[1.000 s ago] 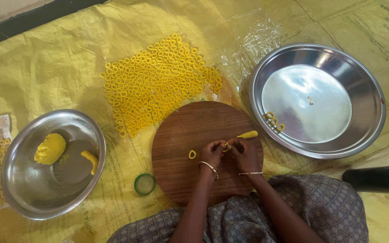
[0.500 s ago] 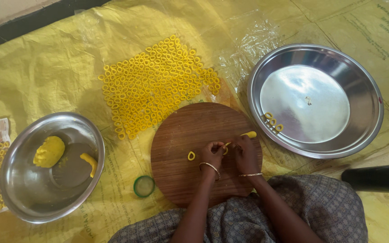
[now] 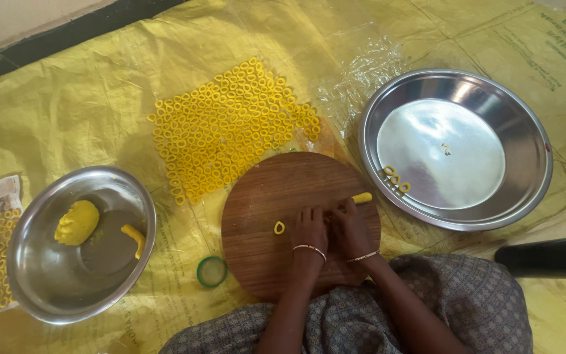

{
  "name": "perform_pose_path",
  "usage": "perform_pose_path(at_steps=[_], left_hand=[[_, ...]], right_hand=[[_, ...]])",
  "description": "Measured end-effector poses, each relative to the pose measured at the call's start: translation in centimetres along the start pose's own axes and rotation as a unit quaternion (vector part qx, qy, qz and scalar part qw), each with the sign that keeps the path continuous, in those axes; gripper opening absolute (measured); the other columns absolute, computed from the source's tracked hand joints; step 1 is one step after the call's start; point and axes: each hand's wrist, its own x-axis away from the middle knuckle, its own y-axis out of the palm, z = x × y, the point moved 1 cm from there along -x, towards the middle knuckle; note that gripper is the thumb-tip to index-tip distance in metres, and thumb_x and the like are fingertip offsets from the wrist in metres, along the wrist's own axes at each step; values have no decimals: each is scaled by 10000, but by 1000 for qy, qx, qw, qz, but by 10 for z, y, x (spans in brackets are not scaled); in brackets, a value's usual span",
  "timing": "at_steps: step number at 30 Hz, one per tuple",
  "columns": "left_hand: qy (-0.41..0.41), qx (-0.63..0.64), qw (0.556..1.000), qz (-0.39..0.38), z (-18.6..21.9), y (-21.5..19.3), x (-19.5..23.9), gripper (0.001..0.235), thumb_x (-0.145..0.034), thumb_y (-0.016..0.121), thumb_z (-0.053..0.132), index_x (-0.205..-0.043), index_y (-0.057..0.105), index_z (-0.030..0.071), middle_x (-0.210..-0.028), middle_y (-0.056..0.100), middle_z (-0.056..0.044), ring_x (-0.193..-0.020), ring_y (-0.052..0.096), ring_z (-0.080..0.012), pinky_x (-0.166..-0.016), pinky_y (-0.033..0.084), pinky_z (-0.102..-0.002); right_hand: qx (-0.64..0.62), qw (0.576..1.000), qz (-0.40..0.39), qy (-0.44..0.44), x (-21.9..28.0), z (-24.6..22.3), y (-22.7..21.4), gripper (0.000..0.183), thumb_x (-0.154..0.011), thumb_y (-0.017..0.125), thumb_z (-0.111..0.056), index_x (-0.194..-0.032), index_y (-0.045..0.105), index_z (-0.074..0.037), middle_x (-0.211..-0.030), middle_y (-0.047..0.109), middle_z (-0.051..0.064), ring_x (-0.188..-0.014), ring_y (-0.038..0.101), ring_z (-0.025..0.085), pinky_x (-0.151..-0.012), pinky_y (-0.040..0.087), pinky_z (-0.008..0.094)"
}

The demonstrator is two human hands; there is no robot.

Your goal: The person rolls yellow dough into thin ropes on a wooden board, then cuts and shapes them into small rings. The finished rings are placed into a metal tray. The process is repeated continuously.

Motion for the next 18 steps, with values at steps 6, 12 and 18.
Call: perform_pose_path(at_steps=[6,12,18], left_hand=[[-221,305,926,7,-39,3,-12,153,-943,661,151,-1060,711,67,-995,749,-105,-924,733,-233,-844,572,-353],[-214,264,940,9,-41,-7,-7,124,-964,636,114,-1030,697,28,-996,722,-107,-913,708,-240,-826,554,-372],[-75,-5,997,-7,-35,-4,-12,98,-987,659,128,-990,699,38,-1095,635,-119,-1098,573,-314,-931,488,-438]], right_hand=[[21,1000,6,6,3,3,5,148,-869,705,-98,-1008,701,-46,-1157,564,155,-957,643,380,-780,529,482],[-25,993,113,-14,4,21,10,167,-844,709,-34,-1007,674,-27,-1170,564,159,-1035,625,359,-833,546,431],[-244,926,150,247,-2,50,-19,170,-968,659,-98,-1118,730,-61,-1019,635,44,-715,604,135,-601,525,290]])
